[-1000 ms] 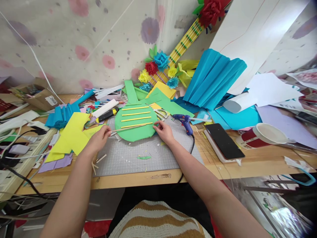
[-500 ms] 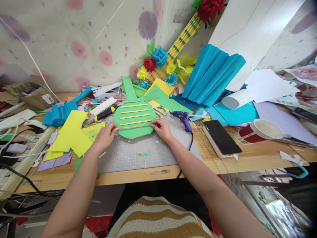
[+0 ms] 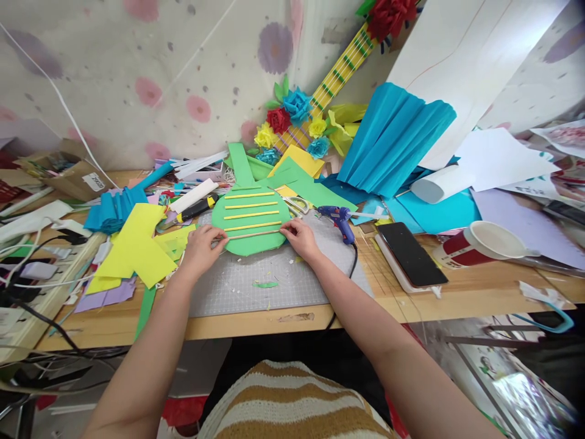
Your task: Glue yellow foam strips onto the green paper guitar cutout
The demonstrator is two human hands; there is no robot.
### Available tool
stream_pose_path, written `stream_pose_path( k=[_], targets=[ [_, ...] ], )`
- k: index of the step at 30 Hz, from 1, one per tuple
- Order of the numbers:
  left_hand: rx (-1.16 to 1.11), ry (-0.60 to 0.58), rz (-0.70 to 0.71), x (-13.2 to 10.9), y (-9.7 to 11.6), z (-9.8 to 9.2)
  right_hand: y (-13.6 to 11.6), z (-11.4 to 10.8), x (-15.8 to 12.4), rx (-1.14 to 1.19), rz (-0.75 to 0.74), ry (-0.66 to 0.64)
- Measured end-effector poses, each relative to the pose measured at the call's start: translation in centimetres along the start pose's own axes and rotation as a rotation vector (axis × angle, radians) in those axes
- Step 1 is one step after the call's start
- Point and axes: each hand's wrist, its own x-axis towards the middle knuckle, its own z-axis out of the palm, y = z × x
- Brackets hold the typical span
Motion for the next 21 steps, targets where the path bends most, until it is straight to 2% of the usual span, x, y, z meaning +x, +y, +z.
stream_pose_path(
  k=[6,10,16,21],
  targets=[
    [-0.056,0.016,-0.037,-0.1,-0.2,0.3,-0.4,-0.2,-0.2,-0.009,-0.002,-0.007],
    [-0.034,0.032,-0.064,0.0,0.4,0.5,-0.6,-0.2,-0.3,-0.011,0.014,-0.011],
    [-0.010,0.011,-0.032,0.3,2.0,1.3,-0.5,-0.1,-0.3,-0.035,-0.002,-0.021],
    [-0.077,0.024,-0.028,0.2,1.8,1.6,-0.4,0.0,-0.4,-0.017,-0.010,-0.017]
  ],
)
